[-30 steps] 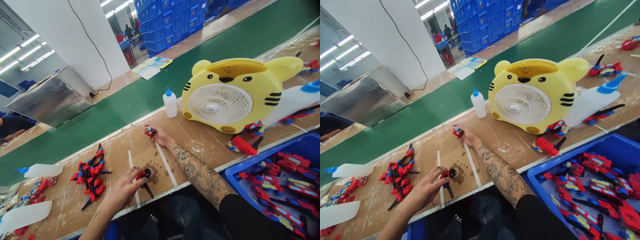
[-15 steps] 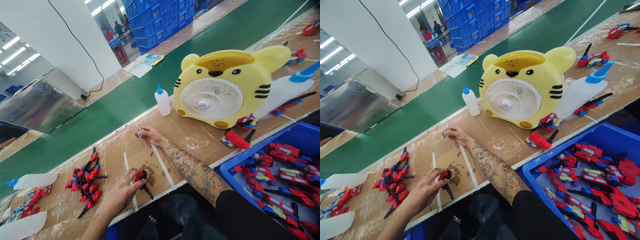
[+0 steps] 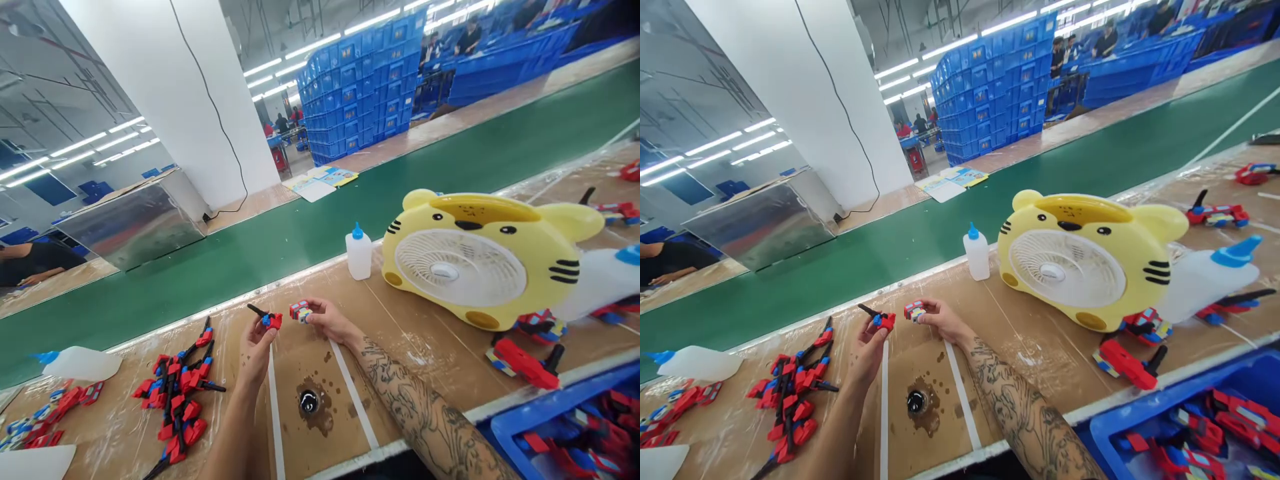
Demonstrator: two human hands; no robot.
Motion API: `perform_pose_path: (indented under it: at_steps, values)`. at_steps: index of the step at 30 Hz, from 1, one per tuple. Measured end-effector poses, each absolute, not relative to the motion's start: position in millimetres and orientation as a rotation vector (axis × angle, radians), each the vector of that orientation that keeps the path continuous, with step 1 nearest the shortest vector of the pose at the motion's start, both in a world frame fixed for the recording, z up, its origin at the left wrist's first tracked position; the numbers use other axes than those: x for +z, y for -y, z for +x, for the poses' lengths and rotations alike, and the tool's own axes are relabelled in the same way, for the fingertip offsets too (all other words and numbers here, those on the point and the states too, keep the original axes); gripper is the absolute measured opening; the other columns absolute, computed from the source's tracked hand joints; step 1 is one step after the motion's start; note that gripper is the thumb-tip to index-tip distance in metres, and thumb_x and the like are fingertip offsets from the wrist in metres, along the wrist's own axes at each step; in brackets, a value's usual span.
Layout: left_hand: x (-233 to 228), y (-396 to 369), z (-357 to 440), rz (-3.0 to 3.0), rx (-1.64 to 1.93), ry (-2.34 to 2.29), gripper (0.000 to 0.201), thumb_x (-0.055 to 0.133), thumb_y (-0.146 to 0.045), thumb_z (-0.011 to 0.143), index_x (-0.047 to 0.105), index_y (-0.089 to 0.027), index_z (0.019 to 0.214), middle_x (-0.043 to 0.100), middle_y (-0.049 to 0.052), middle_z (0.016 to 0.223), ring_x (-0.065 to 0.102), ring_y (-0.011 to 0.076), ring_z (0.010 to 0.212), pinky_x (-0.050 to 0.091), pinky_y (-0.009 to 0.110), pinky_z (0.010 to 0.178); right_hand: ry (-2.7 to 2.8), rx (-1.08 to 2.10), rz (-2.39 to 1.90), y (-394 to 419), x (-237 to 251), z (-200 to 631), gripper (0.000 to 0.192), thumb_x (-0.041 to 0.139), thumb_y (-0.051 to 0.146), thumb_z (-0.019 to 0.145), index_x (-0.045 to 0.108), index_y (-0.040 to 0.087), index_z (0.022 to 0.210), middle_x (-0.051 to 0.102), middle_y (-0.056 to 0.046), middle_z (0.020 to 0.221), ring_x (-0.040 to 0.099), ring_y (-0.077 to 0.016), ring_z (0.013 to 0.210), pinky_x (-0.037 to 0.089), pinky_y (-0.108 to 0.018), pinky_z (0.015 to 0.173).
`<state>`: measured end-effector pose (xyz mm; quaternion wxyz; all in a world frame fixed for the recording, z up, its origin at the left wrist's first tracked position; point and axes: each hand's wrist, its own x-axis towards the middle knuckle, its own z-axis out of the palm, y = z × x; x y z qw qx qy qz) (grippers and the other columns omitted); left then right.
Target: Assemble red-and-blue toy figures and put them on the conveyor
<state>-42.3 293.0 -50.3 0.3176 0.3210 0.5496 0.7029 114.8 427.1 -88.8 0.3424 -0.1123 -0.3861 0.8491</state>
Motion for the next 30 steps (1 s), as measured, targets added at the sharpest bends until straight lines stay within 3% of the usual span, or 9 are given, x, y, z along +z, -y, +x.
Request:
perform_pose_path:
  at_steps: [8, 17, 24, 30]
  values:
    - [-66.9, -301.8, -43.6, 0.849, 1.734, -1.41, 0.056, 0.088, -0.033, 0.064, 0.068, -0.019, 0.114, 0.072, 0.011, 0.112, 0.067, 0.0245, 0.106, 0.05, 0.037, 0.098, 1.154, 2.171, -0.314, -425.1, -88.3, 114.8, 0.057, 0.09, 0.024, 0.057, 0.068, 0.02, 0.109, 0.073, -0.007, 0.111, 0.068, -0.0224, 0.103, 0.046, -0.04, 0.101]
    - [-69.1, -304.2, -40.3, 0.908, 1.652, -1.559, 0.054, 0.082, -0.037, 0.07, 0.069, -0.014, 0.117, 0.072, 0.013, 0.116, 0.067, 0.0284, 0.108, 0.05, 0.042, 0.101, 1.473, 1.967, -0.384, -422.1, -96.6, 109.4, 0.062, 0.086, 0.028, 0.061, 0.064, 0.022, 0.118, 0.072, -0.006, 0.109, 0.068, -0.022, 0.099, 0.052, -0.039, 0.094]
    - [-67.6, -314.6, -16.1, 0.846, 1.731, -1.502, 0.057, 0.083, -0.036, 0.068, 0.063, -0.017, 0.117, 0.069, 0.012, 0.119, 0.065, 0.0266, 0.112, 0.051, 0.036, 0.099, 1.858, 1.208, -0.492, -405.3, -80.2, 110.1, 0.048, 0.076, 0.025, 0.075, 0.065, 0.023, 0.121, 0.068, -0.007, 0.118, 0.062, -0.0238, 0.109, 0.049, -0.04, 0.099]
    - [-56.7, -354.0, 11.0, 0.951, 1.777, -1.63, 0.057, 0.081, -0.03, 0.065, 0.054, -0.02, 0.114, 0.067, 0.005, 0.101, 0.066, 0.0208, 0.093, 0.053, 0.03, 0.083, 1.826, 0.865, -0.559, -403.5, -75.7, 113.7, 0.052, 0.066, 0.018, 0.079, 0.06, 0.021, 0.131, 0.064, -0.01, 0.115, 0.061, -0.0239, 0.106, 0.052, -0.039, 0.094]
